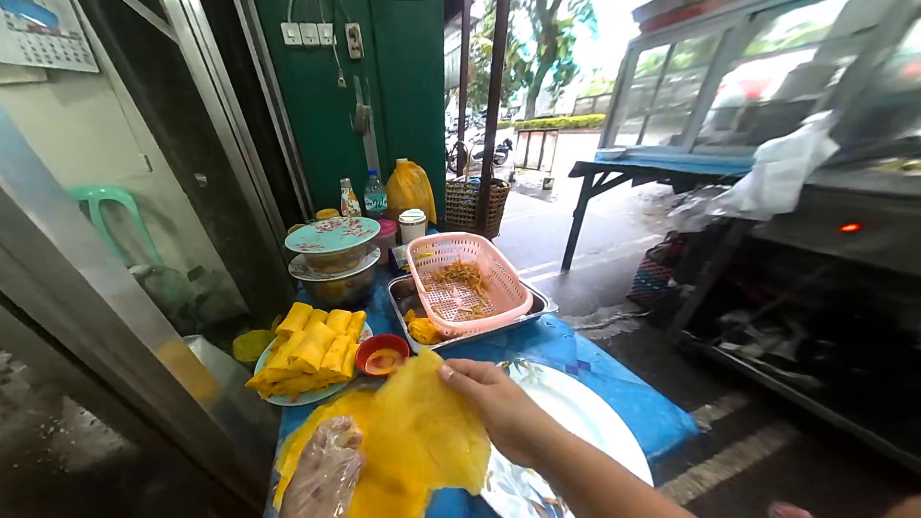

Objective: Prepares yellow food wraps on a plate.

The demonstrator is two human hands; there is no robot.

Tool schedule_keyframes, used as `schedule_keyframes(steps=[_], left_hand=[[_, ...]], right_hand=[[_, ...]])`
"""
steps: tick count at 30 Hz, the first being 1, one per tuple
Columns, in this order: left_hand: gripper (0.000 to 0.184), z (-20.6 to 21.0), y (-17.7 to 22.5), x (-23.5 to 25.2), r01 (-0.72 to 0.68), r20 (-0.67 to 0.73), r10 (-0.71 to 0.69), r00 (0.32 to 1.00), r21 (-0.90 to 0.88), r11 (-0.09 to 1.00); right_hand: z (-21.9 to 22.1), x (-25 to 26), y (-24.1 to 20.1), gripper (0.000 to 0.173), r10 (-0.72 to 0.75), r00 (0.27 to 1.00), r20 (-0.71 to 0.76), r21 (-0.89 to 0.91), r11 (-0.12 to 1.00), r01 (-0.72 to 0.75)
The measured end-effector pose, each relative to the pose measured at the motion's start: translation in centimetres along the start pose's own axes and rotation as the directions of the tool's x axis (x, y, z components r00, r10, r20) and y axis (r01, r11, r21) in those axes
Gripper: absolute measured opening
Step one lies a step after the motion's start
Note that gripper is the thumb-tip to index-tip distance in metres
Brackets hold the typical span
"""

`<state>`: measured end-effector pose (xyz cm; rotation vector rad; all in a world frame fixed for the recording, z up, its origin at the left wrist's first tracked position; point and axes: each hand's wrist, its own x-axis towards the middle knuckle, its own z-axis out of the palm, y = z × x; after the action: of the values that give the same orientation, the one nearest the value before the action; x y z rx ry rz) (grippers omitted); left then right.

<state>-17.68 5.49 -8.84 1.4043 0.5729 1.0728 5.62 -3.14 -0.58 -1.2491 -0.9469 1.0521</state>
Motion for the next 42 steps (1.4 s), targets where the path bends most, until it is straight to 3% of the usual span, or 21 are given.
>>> schedule_keyframes(steps=[2,6,9,11,14,16,19,22,26,32,35,39,42], left_hand=[[0.047,-0.3,-0.2,0.1,-0.019,0.041,0.018,0.999,0.021,1.000],[0.046,-0.2,0.4,0.1,-0.026,0.061,0.020,0.998,0.096,0.995],[0.043,0.0,0.9,0.0,-0.057,0.083,0.046,0.996,0.139,0.989],[0.041,-0.1,1.0,0.1,-0.060,0.104,0.046,0.993,0.128,0.990],[0.040,-0.1,0.7,0.3,-0.030,0.089,0.020,0.996,0.114,0.993],[0.041,-0.1,0.8,0.4,-0.029,0.080,0.016,0.997,0.160,0.987],[0.040,-0.1,0.9,0.4,-0.005,0.074,-0.011,0.997,0.206,0.979],[0.042,0.0,1.2,0.2,0.017,0.066,-0.031,0.997,0.205,0.979],[0.040,0.2,1.6,0.1,0.011,0.081,-0.032,0.996,0.247,0.969],[0.030,1.1,2.9,0.1,0.137,-0.086,-0.132,0.988,0.061,0.989],[0.028,0.9,2.8,0.2,0.084,-0.211,-0.086,0.974,-0.018,0.996],[0.026,0.6,2.3,0.4,-0.013,-0.390,-0.001,0.921,-0.034,0.999],[0.029,0.3,1.9,0.6,-0.053,-0.458,0.040,0.888,-0.016,0.998]], right_hand=[[-1.4,-0.5,-0.7,0.026,0.009,0.998,0.056,0.021,1.000,-0.010],[-4.0,-1.3,-1.8,0.021,0.032,0.980,0.197,-0.141,0.990,-0.004],[-6.1,-2.0,-4.1,0.020,-0.029,0.988,0.152,-0.355,0.931,0.081],[-7.3,-2.7,-6.7,0.021,-0.181,0.978,0.102,-0.550,0.809,0.207],[-8.4,-3.5,-9.6,0.021,-0.393,0.910,0.134,-0.816,0.478,0.326],[-8.3,-3.9,-9.6,0.024,-0.408,0.900,0.154,-0.903,0.312,0.296],[-8.6,-4.1,-4.9,0.035,-0.232,0.956,0.182,-0.951,0.204,0.231],[-10.0,-5.2,1.9,0.047,-0.005,0.984,0.178,-0.964,0.200,0.176],[-11.4,-7.5,6.5,0.048,-0.046,0.988,0.146,-0.954,0.259,0.153],[-12.5,-8.3,7.0,0.045,-0.125,0.976,0.179,-0.935,0.287,0.209],[-13.2,-8.2,6.9,0.047,-0.107,0.980,0.167,-0.944,0.270,0.190],[-12.5,-7.5,4.3,0.055,0.036,0.990,0.137,-0.957,0.263,0.123],[-10.1,-6.5,3.4,0.055,-0.138,0.961,0.238,-0.914,0.303,0.270]])
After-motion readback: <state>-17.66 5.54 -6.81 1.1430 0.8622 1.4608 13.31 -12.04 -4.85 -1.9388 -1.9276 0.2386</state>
